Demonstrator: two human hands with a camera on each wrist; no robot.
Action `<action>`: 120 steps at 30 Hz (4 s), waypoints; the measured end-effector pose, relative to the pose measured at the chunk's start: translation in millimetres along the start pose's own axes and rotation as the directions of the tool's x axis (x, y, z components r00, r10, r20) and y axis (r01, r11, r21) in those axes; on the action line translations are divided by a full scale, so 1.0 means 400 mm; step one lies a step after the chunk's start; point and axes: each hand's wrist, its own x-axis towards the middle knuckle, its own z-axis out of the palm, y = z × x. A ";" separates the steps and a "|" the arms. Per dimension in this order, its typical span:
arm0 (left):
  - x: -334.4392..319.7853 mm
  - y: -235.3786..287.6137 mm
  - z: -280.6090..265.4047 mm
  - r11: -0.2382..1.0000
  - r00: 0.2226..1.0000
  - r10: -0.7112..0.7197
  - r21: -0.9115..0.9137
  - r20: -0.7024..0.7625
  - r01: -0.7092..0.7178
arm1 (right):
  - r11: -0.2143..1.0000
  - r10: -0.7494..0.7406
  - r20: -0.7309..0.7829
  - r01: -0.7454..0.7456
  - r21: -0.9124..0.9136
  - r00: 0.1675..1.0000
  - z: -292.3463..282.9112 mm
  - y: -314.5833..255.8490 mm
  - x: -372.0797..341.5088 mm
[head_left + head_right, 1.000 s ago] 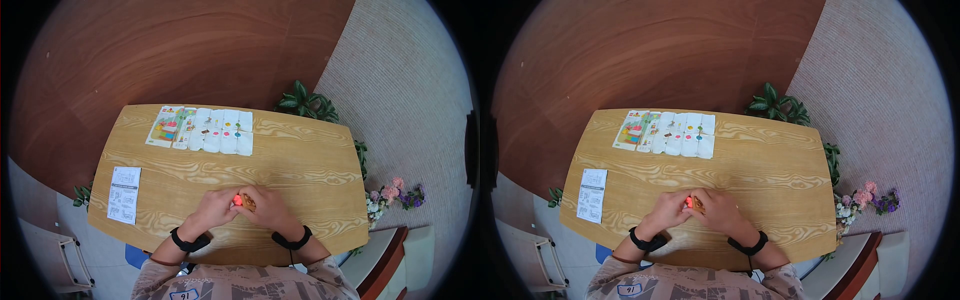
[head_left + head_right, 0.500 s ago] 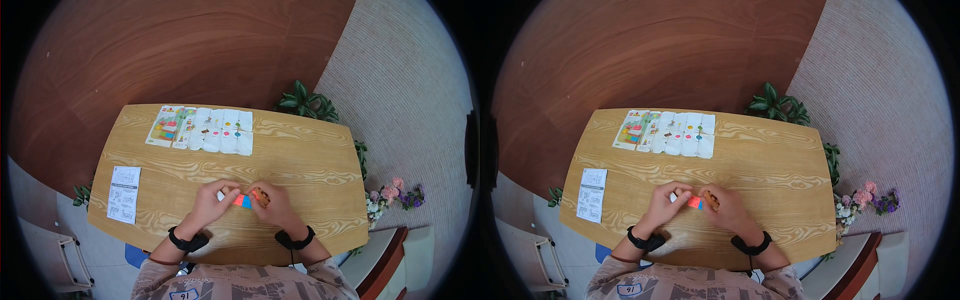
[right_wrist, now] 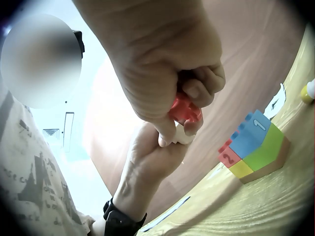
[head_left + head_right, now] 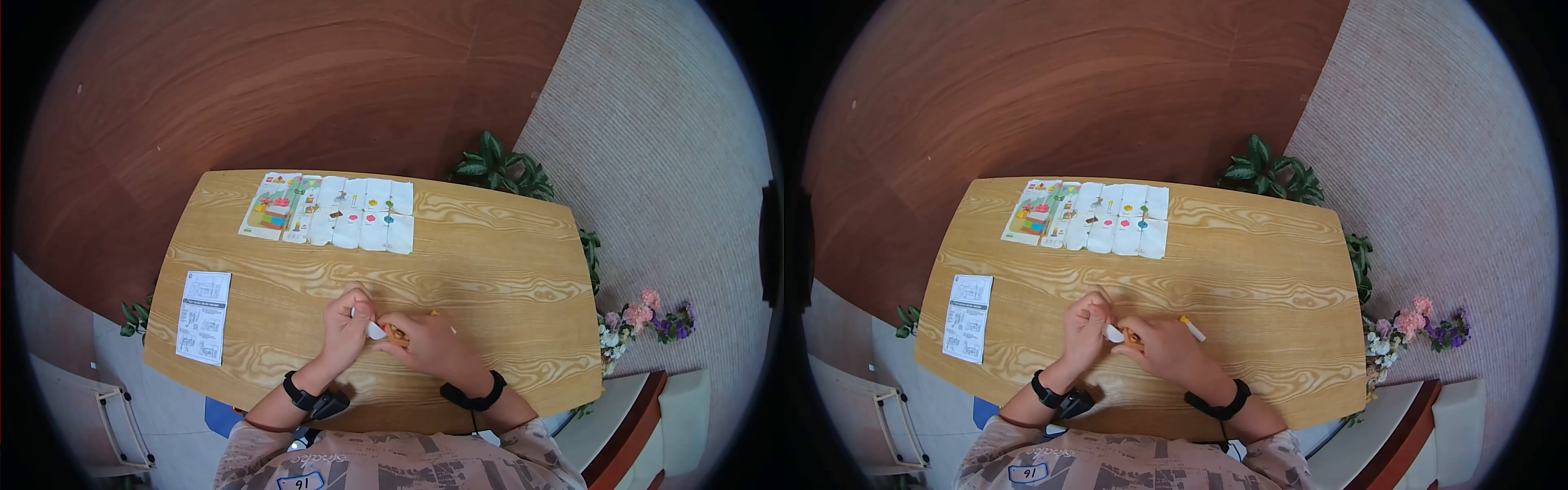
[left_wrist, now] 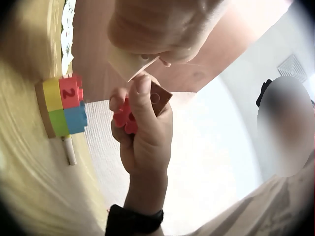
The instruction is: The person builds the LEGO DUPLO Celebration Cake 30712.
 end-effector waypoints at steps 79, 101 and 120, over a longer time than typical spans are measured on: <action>0.016 0.018 -0.081 0.943 0.941 -0.144 0.331 0.307 0.036 | 0.920 0.222 0.089 -0.178 -0.350 0.971 -0.003 0.067 -0.001; 0.019 0.045 -0.046 0.888 0.929 -0.199 0.459 0.313 0.036 | 0.933 0.179 0.119 -0.130 -0.336 0.977 0.012 0.033 0.014; 0.031 0.028 -0.076 0.642 0.916 -0.213 0.755 0.340 -0.131 | 0.945 0.235 0.178 -0.181 -0.274 0.956 -0.037 0.081 0.001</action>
